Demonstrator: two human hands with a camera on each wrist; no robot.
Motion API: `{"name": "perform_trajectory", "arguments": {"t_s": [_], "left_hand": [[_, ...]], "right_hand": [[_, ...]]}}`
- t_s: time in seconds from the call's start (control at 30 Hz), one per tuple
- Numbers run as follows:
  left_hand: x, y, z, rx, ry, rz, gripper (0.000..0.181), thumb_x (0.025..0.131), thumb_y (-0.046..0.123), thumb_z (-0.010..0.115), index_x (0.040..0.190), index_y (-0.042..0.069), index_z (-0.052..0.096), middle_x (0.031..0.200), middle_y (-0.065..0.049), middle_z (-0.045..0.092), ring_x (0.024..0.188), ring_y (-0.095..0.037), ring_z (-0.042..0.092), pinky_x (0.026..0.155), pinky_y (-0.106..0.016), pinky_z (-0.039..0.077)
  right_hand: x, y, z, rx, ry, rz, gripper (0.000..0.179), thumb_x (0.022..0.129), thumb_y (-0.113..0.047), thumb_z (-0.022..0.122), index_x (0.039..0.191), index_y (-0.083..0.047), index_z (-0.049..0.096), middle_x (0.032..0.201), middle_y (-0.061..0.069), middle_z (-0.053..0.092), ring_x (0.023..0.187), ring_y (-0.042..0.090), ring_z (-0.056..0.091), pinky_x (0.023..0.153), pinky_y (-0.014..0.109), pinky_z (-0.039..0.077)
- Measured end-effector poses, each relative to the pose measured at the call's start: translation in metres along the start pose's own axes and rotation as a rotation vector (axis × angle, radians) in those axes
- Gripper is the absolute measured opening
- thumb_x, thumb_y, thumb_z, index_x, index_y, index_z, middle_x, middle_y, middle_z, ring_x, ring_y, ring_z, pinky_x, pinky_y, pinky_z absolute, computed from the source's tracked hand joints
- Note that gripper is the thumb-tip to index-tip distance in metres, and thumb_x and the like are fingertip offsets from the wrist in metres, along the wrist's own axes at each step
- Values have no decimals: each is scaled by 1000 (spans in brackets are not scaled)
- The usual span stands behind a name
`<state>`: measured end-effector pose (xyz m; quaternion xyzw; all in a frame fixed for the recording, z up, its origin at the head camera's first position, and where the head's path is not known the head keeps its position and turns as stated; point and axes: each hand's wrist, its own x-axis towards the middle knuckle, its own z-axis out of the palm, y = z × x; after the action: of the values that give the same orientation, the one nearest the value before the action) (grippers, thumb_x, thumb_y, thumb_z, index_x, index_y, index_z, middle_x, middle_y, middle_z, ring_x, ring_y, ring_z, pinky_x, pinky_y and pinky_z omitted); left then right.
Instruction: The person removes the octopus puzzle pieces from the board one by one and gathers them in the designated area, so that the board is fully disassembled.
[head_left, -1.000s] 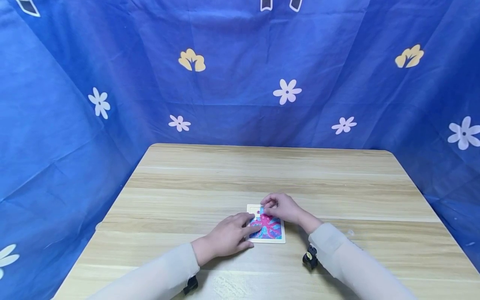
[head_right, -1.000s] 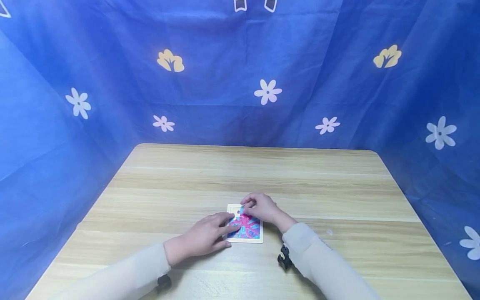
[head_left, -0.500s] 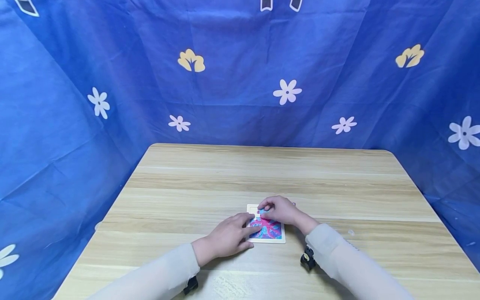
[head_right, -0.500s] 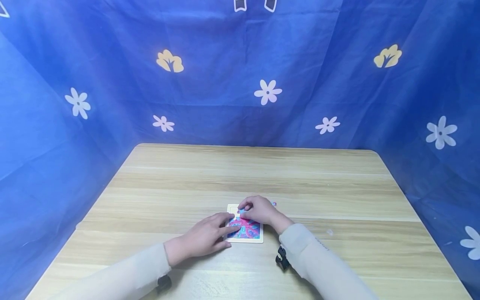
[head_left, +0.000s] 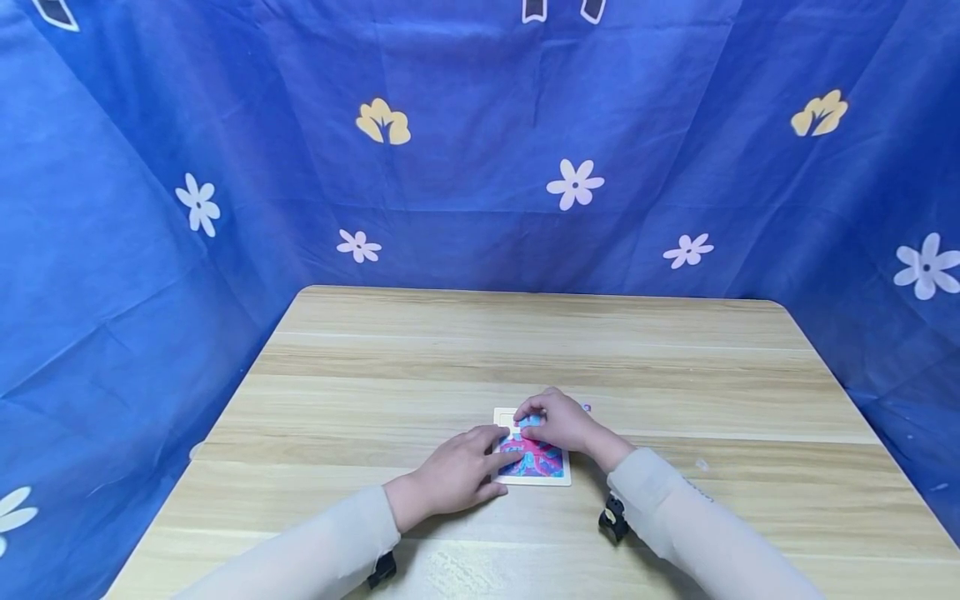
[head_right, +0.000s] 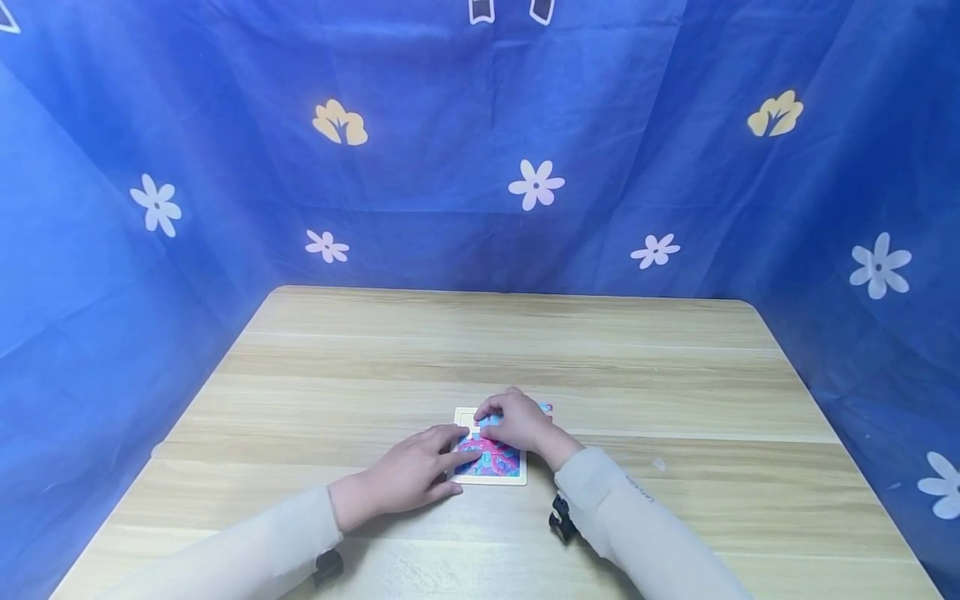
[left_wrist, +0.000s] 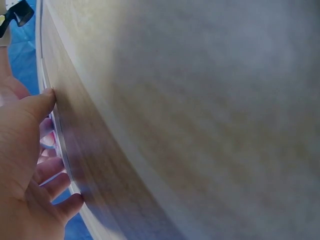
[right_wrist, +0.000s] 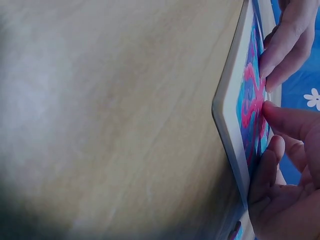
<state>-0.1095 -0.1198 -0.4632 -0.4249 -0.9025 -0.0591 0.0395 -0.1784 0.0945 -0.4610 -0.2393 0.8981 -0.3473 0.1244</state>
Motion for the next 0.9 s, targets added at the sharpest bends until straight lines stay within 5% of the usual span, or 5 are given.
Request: {"name": "perform_trajectory", "arguments": {"t_s": [0.4,0.67,0.9], "left_hand": [[0,0,1,-5,-16,-5,50,91,46,60,134,20,58,136,-15,47,125,-28,47,103,-38,40],[0,-1,1,-2,-2,-2,50,90,46,61,133,21,58,135,-15,48,124,-28,47,102,-39,41],[0,-1,1,-6,14,5,50,90,46,62,132,20,59,133,-16,49,122,-29,48,101,-40,42]], "right_hand": [[0,2,-1,54,8,7,20,81,-9,75,98,-18,68,96,-5,59,103,23,55,95,44,44],[-1,1,-8,102,36,38,19,82,-5,72,98,-14,71,84,-6,60,73,13,50,67,29,44],[-2,3,-11,111,6,-5,19,86,-2,67,100,-14,71,83,-7,60,74,13,50,67,27,45]]}}
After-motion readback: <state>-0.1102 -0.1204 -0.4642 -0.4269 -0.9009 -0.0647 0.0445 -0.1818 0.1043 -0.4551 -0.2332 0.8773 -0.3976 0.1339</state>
